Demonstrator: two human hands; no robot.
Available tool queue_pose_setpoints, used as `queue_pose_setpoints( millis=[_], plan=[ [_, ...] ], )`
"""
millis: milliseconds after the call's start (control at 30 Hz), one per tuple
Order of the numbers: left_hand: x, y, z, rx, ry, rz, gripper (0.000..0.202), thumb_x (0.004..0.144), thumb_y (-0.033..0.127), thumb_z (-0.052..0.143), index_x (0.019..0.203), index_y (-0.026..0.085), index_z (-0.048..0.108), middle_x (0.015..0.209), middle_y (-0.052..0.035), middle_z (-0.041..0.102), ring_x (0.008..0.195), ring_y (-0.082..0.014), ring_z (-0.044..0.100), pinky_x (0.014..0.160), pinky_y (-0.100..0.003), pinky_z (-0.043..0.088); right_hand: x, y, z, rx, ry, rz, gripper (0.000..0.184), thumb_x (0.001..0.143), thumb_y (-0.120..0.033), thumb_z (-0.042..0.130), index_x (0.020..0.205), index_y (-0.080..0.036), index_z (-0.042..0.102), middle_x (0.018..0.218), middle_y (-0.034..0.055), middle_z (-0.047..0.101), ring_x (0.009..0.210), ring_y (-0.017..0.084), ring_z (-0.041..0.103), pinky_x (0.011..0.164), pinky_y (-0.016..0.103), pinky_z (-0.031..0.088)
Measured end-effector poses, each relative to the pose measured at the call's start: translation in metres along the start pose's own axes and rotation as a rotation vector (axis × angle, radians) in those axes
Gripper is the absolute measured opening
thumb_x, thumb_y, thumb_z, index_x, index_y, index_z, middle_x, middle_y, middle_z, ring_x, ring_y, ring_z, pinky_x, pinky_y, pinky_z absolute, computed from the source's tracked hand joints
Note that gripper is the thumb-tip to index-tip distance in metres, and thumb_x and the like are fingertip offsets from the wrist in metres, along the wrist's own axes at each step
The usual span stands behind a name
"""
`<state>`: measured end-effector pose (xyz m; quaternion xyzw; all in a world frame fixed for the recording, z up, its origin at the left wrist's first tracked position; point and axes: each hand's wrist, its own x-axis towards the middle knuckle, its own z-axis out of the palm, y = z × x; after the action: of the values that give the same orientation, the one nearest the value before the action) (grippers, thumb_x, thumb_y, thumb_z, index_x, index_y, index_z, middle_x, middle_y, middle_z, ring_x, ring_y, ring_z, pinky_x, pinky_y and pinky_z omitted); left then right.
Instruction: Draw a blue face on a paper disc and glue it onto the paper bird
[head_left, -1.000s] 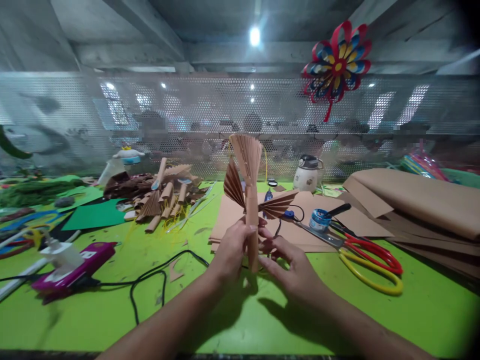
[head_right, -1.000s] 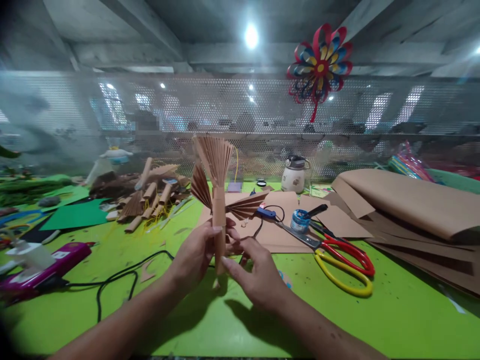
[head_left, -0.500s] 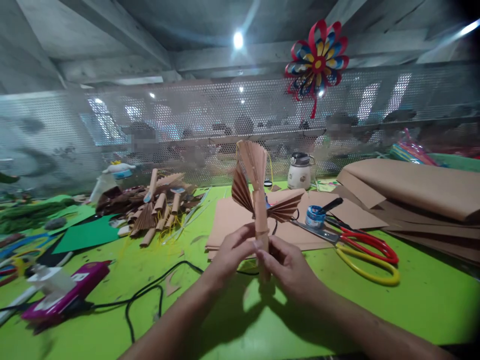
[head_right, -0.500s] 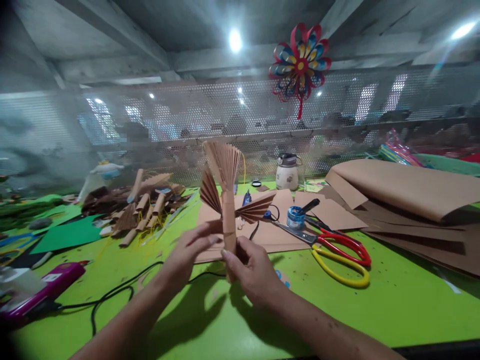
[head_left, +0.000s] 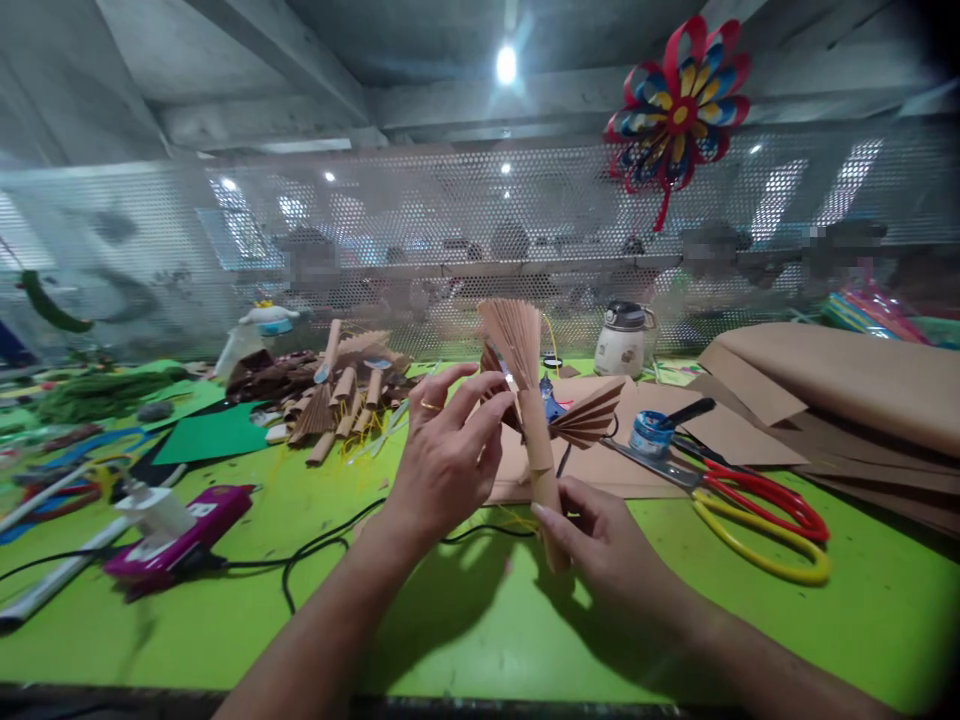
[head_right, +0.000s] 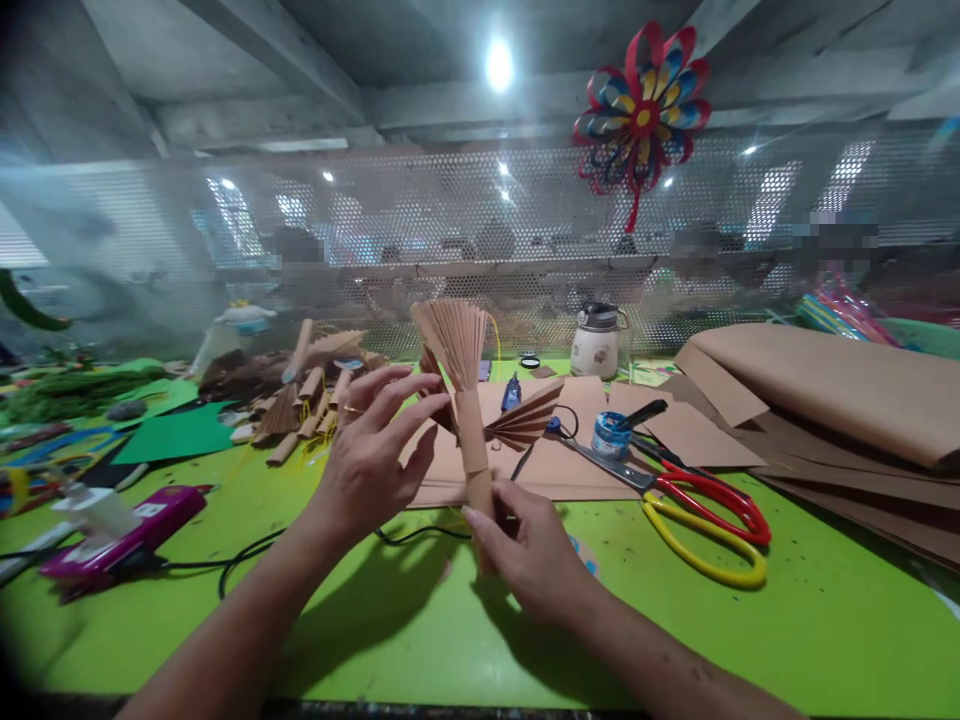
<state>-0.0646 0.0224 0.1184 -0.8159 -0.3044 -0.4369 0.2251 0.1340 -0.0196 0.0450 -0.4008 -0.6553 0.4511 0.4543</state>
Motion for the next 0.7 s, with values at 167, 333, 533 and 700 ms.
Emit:
queue_pose_setpoints(
  millis=[167, 333, 533, 700],
  plan=[
    [0.0002, -0.0014, -0.0053, 0.069, -0.054, 0.057, 0.029, 0.091, 0.009, 0.065, 0.118, 0.019, 0.069, 0.136, -0.0158, 0.069, 0.135, -0.0392, 0.053, 0.111, -0.064, 0.041, -0.0017, 0.0004, -0.0003, -0.006, 0.007, 0.000, 0.032, 0.097, -0.050, 0.063, 0.090, -0.018, 0.063, 0.074, -0.0006, 0.054, 0.066, 0.015, 0.047, 0.056, 0.028, 0.042],
    [0.0002, -0.0056, -0.0071, 0.109, -0.127, 0.081, 0.023, 0.095, 0.010, 0.063, 0.115, 0.022, 0.068, 0.141, -0.0101, 0.070, 0.142, -0.0359, 0.052, 0.121, -0.064, 0.029, -0.0020, 0.0016, -0.0011, -0.022, 0.005, 0.026, 0.035, 0.096, -0.052, 0.062, 0.086, -0.019, 0.061, 0.073, -0.0007, 0.052, 0.066, 0.016, 0.047, 0.056, 0.029, 0.041],
    [0.0002, -0.0063, -0.0066, 0.147, -0.107, 0.077, 0.010, 0.098, 0.017, 0.065, 0.107, 0.021, 0.067, 0.112, -0.0081, 0.078, 0.122, -0.0320, 0.064, 0.119, -0.060, 0.033, -0.0030, 0.0025, -0.0006, -0.006, -0.032, 0.020, 0.035, 0.098, -0.052, 0.060, 0.086, -0.020, 0.058, 0.074, -0.0003, 0.054, 0.066, 0.016, 0.048, 0.058, 0.029, 0.041],
    [0.0011, -0.0032, -0.0029, 0.175, -0.055, 0.095, 0.005, 0.100, 0.018, 0.064, 0.096, 0.020, 0.067, 0.097, -0.0072, 0.074, 0.109, -0.0296, 0.067, 0.117, -0.059, 0.038, -0.0042, 0.0026, 0.0002, 0.078, -0.068, 0.051, 0.037, 0.097, -0.054, 0.063, 0.086, -0.019, 0.056, 0.074, -0.0017, 0.051, 0.066, 0.014, 0.046, 0.059, 0.028, 0.040]
  ],
)
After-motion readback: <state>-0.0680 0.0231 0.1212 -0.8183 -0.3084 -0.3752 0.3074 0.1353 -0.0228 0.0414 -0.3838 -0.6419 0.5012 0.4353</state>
